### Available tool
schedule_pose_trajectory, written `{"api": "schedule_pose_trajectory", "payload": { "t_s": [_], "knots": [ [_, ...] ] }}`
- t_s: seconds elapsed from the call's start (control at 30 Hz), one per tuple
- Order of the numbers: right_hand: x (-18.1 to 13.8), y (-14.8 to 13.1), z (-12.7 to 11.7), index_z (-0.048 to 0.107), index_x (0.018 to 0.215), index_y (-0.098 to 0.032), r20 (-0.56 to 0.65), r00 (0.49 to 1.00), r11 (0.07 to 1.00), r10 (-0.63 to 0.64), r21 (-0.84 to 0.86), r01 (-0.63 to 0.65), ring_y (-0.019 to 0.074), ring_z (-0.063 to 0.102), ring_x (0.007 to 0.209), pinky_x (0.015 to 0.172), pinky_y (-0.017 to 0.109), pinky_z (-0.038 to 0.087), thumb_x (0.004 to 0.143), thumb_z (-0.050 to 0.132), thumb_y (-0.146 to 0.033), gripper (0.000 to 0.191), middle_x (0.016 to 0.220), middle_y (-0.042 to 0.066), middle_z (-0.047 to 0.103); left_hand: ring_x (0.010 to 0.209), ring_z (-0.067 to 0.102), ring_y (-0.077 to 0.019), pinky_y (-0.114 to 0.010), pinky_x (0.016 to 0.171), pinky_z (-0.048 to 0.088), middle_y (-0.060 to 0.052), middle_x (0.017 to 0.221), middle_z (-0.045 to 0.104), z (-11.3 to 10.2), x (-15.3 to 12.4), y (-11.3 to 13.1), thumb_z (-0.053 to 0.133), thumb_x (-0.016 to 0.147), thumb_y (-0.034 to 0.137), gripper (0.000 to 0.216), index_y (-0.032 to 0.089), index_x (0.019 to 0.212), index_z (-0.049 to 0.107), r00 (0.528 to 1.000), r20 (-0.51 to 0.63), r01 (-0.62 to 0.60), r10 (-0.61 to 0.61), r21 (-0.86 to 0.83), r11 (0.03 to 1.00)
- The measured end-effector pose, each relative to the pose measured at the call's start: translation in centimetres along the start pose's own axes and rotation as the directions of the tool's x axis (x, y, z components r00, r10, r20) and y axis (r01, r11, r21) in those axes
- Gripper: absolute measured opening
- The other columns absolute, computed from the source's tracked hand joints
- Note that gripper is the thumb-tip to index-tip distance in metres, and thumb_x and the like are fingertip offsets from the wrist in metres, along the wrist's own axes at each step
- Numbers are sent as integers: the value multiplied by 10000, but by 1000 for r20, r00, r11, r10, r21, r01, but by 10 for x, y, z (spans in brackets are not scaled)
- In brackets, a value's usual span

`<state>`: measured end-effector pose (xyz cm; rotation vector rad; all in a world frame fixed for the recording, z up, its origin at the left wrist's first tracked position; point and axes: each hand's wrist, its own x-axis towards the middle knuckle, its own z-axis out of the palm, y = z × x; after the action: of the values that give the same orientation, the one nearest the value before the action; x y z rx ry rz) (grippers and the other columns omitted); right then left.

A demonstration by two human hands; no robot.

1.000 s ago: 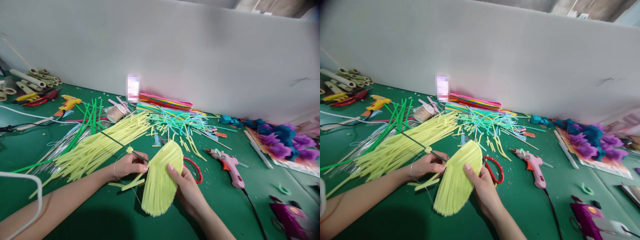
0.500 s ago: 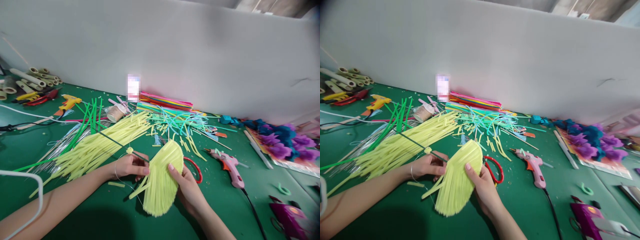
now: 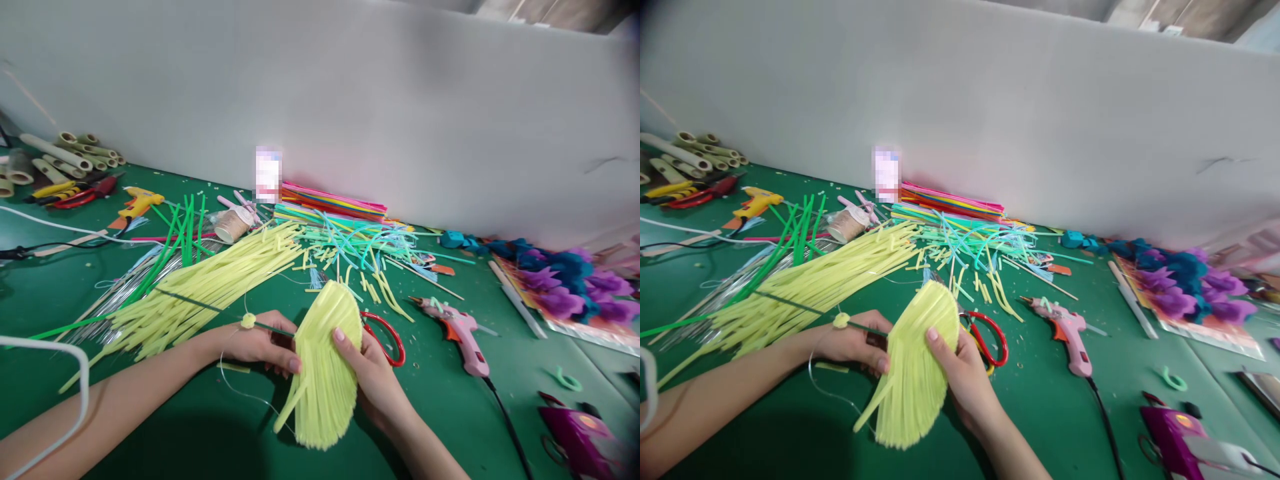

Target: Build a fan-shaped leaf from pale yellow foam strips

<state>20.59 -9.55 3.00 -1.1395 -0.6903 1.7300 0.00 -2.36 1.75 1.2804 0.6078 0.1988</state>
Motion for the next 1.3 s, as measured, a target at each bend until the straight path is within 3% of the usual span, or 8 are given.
{"api": "schedule_pose_trajectory", "payload": {
  "t_s": [0.2, 0.33, 0.43, 0.57, 0.67, 0.73, 0.83, 1.3],
  "knots": [
    [1, -2, 0, 664, 1097, -180, -101, 995, 998, -16, 66, 22, 289, 708, 939, 803, 393, 566, 743, 775, -442, 454, 960, 97, 757, 499, 544, -86, -165, 427, 387, 7, 587, 644, 1, 0, -3, 822, 642, 455, 351, 149, 656, 651, 1000, 16, 22, -21, -40, 999],
    [4, -7, -6, 656, 1134, -187, -204, 978, 985, -35, 159, 68, 291, 703, 966, 844, 407, 567, 722, 795, -430, 498, 994, 99, 757, 436, 518, -69, -153, 394, 379, 24, 551, 599, 4, 5, -3, 700, 762, 530, 401, 146, 704, 604, 989, -136, -80, 62, -128, 989],
    [6, -11, -12, 662, 1137, -202, -272, 960, 975, -68, 184, 121, 280, 704, 972, 867, 394, 569, 700, 817, -395, 503, 1057, 86, 747, 439, 514, -76, -165, 402, 406, 34, 560, 578, 8, 8, -3, 662, 817, 484, 339, 149, 825, 607, 958, -263, -154, 116, -128, 980],
    [7, -15, -18, 640, 1194, -212, -329, 940, 971, -93, 179, 159, 277, 706, 975, 856, 388, 586, 697, 823, -355, 549, 1109, 77, 733, 578, 576, -100, -185, 448, 445, -18, 848, 606, 16, 7, -4, 668, 830, 405, 405, 189, 1157, 562, 856, -461, -275, 232, -27, 961],
    [9, -15, -20, 630, 1211, -227, -358, 929, 973, -93, 163, 160, 273, 717, 946, 808, 379, 609, 698, 824, -343, 561, 1101, 65, 737, 683, 591, -110, -207, 541, 471, -65, 1057, 588, 22, 4, -3, 620, 871, 363, 390, 225, 1224, 532, 749, -570, -282, 338, 188, 941],
    [10, -15, -21, 637, 1199, -229, -359, 927, 973, -109, 153, 173, 262, 722, 935, 772, 345, 621, 693, 829, -336, 552, 1118, 59, 733, 728, 589, -129, -227, 602, 483, -76, 1057, 605, 25, 1, -2, 604, 879, 345, 345, 215, 1194, 554, 721, -560, -260, 408, 328, 908],
    [12, -13, -21, 643, 1185, -222, -358, 924, 971, -133, 141, 195, 252, 724, 928, 734, 310, 631, 688, 835, -330, 544, 1130, 58, 728, 742, 592, -143, -246, 633, 494, -74, 1009, 621, 27, -2, -3, 589, 884, 336, 317, 201, 1169, 556, 721, -503, -265, 477, 436, 860],
    [13, -9, -20, 640, 1181, -225, -370, 918, 968, -144, 140, 208, 259, 719, 949, 757, 329, 636, 676, 843, -328, 554, 1134, 52, 726, 686, 585, -142, -246, 619, 477, -36, 801, 646, 24, 0, -9, 617, 873, 350, 181, 184, 946, 625, 682, -515, -234, 519, 519, 822]
  ]
}}
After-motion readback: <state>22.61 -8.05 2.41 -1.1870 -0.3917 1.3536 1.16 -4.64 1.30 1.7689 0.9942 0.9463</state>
